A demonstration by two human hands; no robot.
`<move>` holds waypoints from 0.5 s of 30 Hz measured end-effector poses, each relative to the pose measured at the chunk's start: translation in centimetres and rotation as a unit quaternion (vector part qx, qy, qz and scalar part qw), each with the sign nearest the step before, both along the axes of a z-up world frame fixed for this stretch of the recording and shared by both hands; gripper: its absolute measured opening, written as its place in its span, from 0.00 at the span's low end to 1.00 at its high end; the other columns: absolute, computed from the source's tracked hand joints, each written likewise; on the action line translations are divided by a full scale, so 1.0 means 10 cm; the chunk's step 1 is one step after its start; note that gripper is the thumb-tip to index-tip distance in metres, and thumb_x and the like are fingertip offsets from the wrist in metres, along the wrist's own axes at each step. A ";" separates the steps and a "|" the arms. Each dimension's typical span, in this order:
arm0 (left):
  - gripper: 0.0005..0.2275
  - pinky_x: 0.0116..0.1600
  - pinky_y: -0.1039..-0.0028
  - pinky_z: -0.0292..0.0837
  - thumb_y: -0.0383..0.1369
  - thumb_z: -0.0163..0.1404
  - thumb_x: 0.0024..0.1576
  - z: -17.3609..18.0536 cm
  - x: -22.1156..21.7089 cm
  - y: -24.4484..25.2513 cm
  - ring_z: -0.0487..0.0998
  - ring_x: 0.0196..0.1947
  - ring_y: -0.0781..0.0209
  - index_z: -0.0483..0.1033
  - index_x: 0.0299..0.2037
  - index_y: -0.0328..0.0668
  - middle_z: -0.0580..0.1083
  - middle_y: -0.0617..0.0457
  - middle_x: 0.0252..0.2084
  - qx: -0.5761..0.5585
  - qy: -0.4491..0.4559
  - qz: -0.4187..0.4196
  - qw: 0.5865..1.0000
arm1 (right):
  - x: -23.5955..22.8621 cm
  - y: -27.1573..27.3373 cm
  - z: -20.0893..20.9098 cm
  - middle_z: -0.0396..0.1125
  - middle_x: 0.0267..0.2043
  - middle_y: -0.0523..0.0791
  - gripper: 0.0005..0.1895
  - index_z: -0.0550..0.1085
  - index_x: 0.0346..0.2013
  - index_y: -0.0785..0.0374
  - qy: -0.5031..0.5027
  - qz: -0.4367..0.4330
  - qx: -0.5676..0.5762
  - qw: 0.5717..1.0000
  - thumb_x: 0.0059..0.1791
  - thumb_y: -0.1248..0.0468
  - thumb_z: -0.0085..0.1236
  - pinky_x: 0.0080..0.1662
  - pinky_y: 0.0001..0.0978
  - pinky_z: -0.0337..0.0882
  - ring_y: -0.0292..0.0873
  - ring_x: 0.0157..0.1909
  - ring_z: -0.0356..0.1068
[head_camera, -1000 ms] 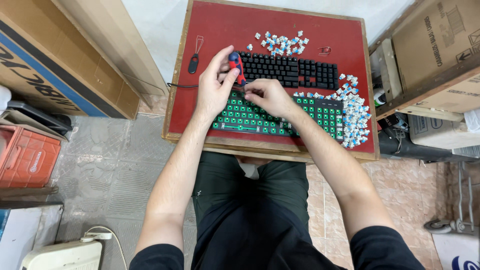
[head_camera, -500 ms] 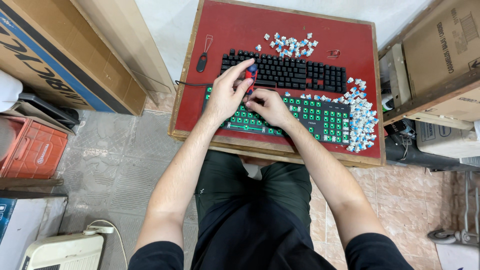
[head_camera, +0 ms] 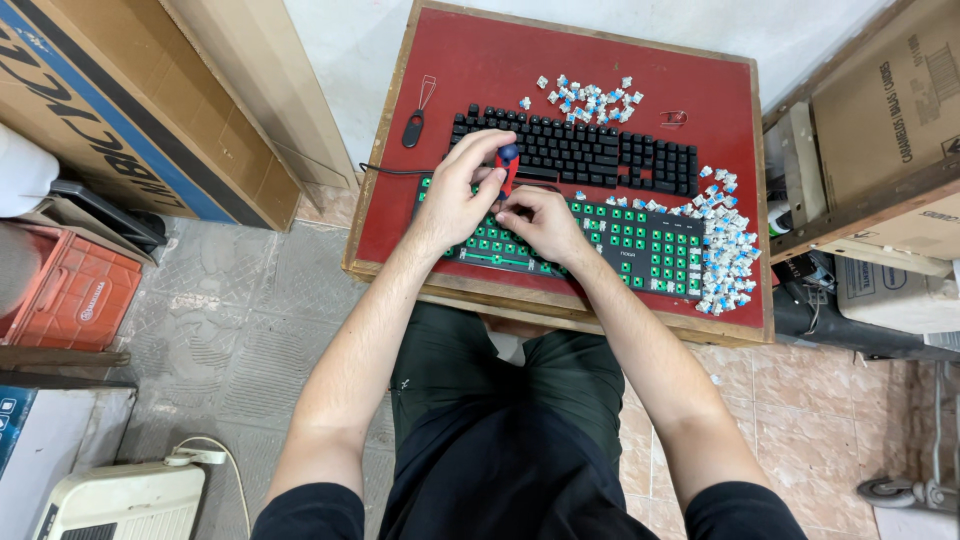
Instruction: The person uses a screwdriver to remove switches from a mechanical keyboard. They then lift the keyboard case and place it aside, leaving the green PCB exposed on the table.
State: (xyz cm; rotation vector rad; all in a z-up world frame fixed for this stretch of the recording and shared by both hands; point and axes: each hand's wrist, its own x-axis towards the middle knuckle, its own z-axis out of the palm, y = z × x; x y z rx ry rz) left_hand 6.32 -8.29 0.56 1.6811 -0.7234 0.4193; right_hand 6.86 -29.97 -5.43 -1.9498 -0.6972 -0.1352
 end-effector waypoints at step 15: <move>0.15 0.35 0.72 0.82 0.32 0.73 0.55 0.03 -0.06 -0.14 0.81 0.30 0.60 0.81 0.47 0.45 0.74 0.53 0.37 0.033 -0.048 0.107 0.993 | -0.15 -0.18 0.83 0.74 0.49 0.57 0.21 0.79 0.52 0.73 -0.024 0.003 0.081 0.996 0.53 0.83 0.40 0.40 0.43 0.86 0.51 0.46 0.82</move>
